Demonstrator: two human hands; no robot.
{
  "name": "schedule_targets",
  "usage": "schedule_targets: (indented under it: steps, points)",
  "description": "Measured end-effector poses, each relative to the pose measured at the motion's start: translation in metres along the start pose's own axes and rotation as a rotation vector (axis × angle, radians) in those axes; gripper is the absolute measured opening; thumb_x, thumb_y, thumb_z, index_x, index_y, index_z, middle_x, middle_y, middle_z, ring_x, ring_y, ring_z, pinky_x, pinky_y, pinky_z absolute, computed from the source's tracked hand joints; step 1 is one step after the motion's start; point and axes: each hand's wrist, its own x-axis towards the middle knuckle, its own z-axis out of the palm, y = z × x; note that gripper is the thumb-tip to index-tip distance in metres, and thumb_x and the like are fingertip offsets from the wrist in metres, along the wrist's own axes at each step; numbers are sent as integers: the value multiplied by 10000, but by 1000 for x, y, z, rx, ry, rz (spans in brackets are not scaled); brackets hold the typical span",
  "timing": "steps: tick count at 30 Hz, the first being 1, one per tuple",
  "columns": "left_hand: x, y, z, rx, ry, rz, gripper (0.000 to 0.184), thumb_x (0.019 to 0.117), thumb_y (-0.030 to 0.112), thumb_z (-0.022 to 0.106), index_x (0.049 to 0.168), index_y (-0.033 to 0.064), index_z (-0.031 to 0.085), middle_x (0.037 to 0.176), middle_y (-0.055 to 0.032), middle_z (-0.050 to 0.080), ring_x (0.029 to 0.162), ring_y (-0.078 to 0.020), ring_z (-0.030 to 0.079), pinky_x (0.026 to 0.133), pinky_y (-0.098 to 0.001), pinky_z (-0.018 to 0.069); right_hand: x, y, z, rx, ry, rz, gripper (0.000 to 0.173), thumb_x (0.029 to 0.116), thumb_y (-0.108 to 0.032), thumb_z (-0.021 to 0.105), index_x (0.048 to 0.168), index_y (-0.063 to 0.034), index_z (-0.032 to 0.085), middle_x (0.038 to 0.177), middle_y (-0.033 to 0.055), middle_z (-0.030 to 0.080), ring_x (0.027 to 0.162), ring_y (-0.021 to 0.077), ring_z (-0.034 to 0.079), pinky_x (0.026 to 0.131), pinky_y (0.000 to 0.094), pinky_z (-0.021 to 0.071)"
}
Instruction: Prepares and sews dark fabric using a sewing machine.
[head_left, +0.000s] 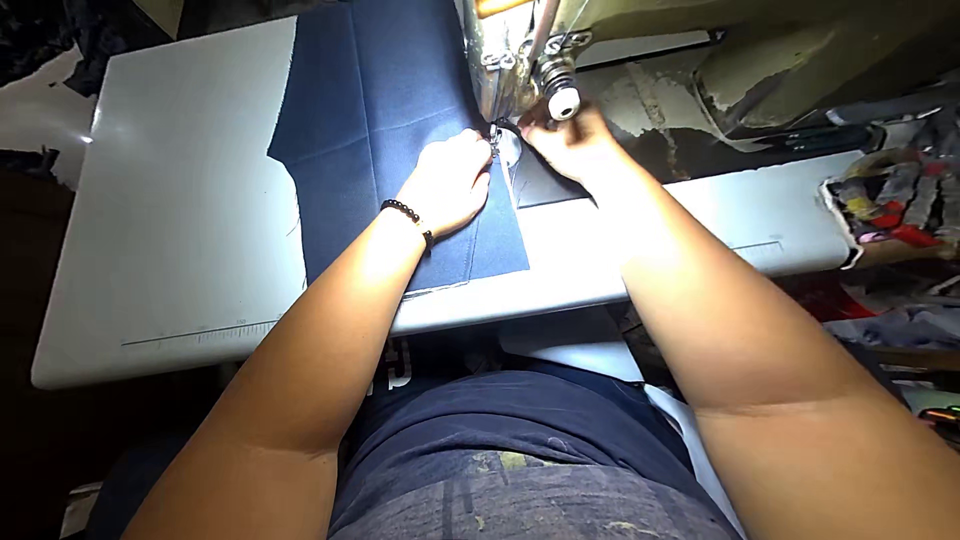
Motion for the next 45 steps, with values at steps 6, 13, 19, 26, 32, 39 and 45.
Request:
schedule_targets:
  steps: [6, 13, 19, 26, 32, 39, 45]
  points:
    - [-27, 56, -9, 2, -207, -385, 618, 1091, 426, 387, 1597, 75, 344, 1705, -96, 242, 1591, -278, 168, 1242, -635, 132, -29, -29, 2, -244, -201, 6, 317, 971, -323, 671, 1128, -48, 698, 1121, 212, 648, 1132, 393, 599, 971, 608, 436]
    - [-84, 77, 7, -93, -69, -265, 590, 1058, 399, 499, 1562, 99, 427, 1694, -89, 274, 1585, -298, 184, 1211, -702, 101, -41, 2, -67, -427, -14, 487, 444, 980, -18, 506, 1422, 11, 521, 1407, 357, 520, 1321, 572, 482, 1009, 739, 406]
    - [-88, 76, 9, -184, 47, -227, 477, 1062, 431, 429, 1418, 160, 595, 1586, -42, 473, 1537, -288, 316, 1183, -715, 136, -126, -24, -24, -224, -129, -352, 276, 930, -196, 566, 1090, -89, 763, 1041, 119, 715, 991, 304, 668, 852, 531, 514]
    - [-75, 66, 5, -125, -20, -244, 466, 1012, 455, 533, 1385, 191, 623, 1536, -24, 511, 1494, -298, 361, 1120, -736, 185, -132, -22, -12, -227, -150, -479, 264, 947, -182, 566, 1033, -160, 814, 976, 68, 693, 955, 250, 642, 835, 460, 481]
    - [-42, 26, -4, -141, -72, -232, 495, 996, 508, 541, 1398, 230, 617, 1553, -22, 489, 1513, -275, 335, 1123, -752, 150, -90, -26, -10, -290, -259, -359, 307, 951, -146, 535, 1102, -159, 802, 980, 100, 656, 967, 307, 601, 817, 500, 443]
    - [-1, -17, -10, -132, -37, -193, 506, 972, 495, 575, 1376, 195, 628, 1522, -66, 513, 1488, -302, 368, 1116, -744, 169, -58, -16, 2, -331, -191, -273, 397, 993, -133, 483, 1285, -211, 741, 1042, 152, 623, 1037, 346, 590, 899, 527, 465]
    - [27, -34, -15, 15, -59, -228, 553, 1003, 507, 486, 1464, 209, 552, 1570, -74, 456, 1495, -328, 342, 1109, -713, 208, -60, -18, 7, -405, -162, -231, 416, 1025, -186, 455, 1380, -192, 673, 1094, 187, 618, 1059, 382, 592, 899, 537, 475]
